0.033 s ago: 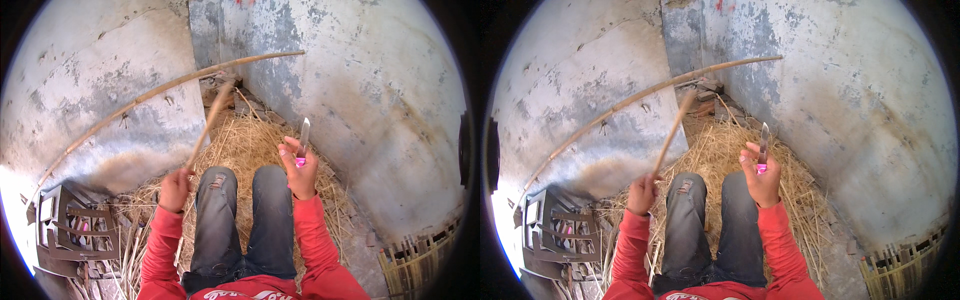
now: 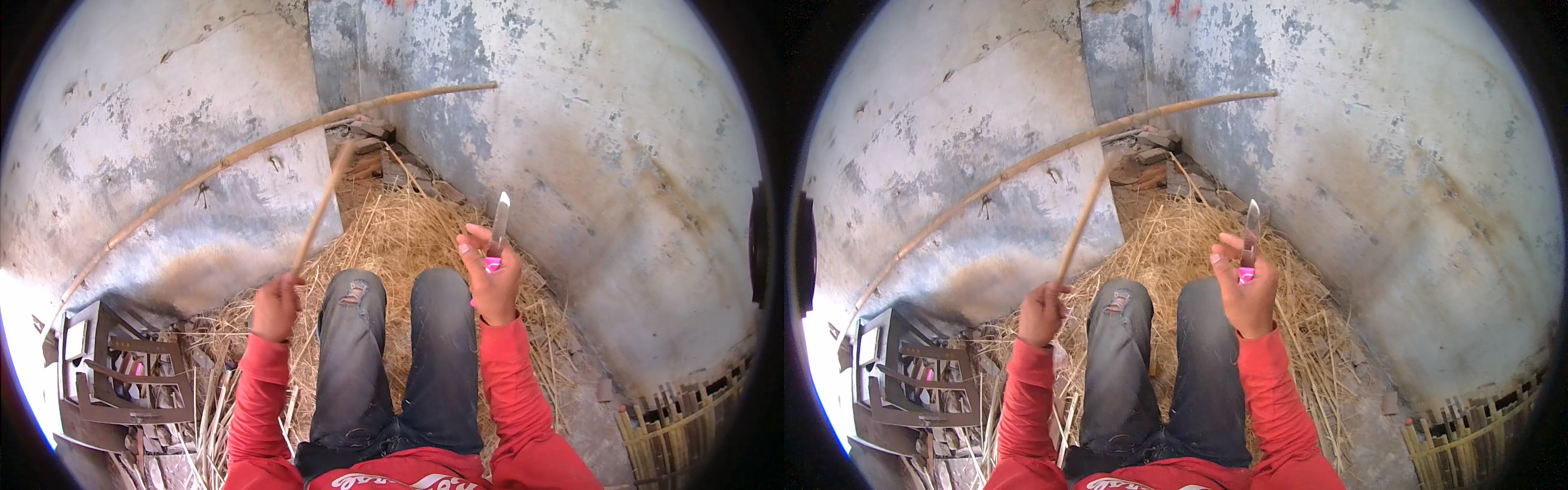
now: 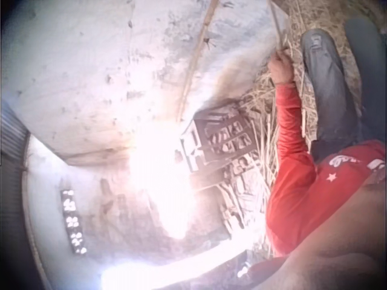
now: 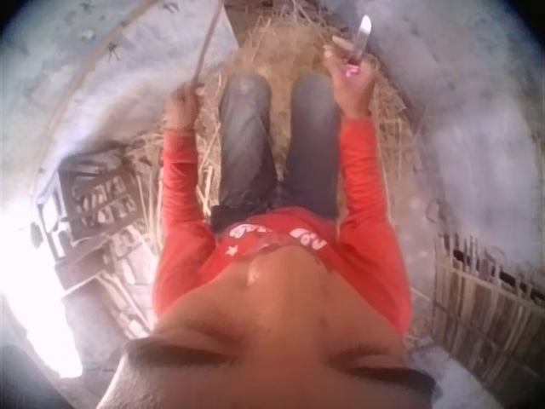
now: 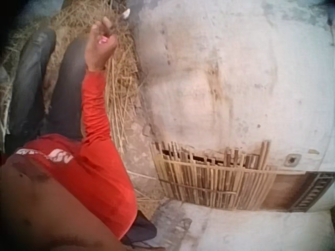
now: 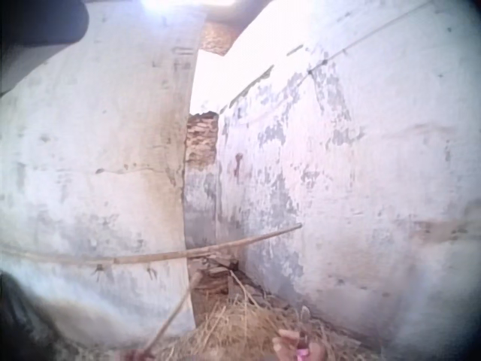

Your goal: The person uses a utility knife to shave and smooth thin bamboo strips while sitting on a straw-covered floor. They handle the strips one at a time, running the blade along the surface to remove material.

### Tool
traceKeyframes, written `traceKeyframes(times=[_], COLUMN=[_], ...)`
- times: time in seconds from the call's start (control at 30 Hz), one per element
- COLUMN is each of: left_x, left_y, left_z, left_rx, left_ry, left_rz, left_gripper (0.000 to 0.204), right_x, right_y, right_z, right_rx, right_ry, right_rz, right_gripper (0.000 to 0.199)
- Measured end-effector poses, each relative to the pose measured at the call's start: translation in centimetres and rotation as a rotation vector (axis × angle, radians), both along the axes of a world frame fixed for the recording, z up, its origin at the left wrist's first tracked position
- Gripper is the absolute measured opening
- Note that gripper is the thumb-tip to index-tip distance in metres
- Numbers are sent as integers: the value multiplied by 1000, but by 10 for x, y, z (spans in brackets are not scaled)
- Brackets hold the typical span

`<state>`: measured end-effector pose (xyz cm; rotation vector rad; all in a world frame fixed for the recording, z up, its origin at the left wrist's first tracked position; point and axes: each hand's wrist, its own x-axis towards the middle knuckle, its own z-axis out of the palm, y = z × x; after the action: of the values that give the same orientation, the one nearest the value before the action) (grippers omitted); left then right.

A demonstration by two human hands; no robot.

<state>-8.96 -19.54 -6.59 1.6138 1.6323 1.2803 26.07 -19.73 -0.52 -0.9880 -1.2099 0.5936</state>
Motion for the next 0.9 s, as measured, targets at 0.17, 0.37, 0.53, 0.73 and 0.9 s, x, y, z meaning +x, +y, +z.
traceKeyframes(times=[0.17,0.37,0.53,0.73,0.9], left_x=[-89,-121,-257,-256,-289], left_y=[-28,-163,-301,-280,-281], left_z=[-136,-379,-450,-443,-452], left_rx=[-318,-849,-1310,-1226,-1133], left_ry=[229,601,494,616,589], left_rz=[141,466,844,620,231], left_gripper=[39,70,108,100,83], right_x=[37,78,52,70,59], right_y=[-14,-22,-22,-46,-45], right_z=[-17,-55,-64,-62,-71], right_rx=[29,-87,-172,-322,-248], right_ry=[-33,-71,9,-21,-64], right_rz=[-105,-240,-155,-234,-252], right_gripper=[22,15,14,13,13])
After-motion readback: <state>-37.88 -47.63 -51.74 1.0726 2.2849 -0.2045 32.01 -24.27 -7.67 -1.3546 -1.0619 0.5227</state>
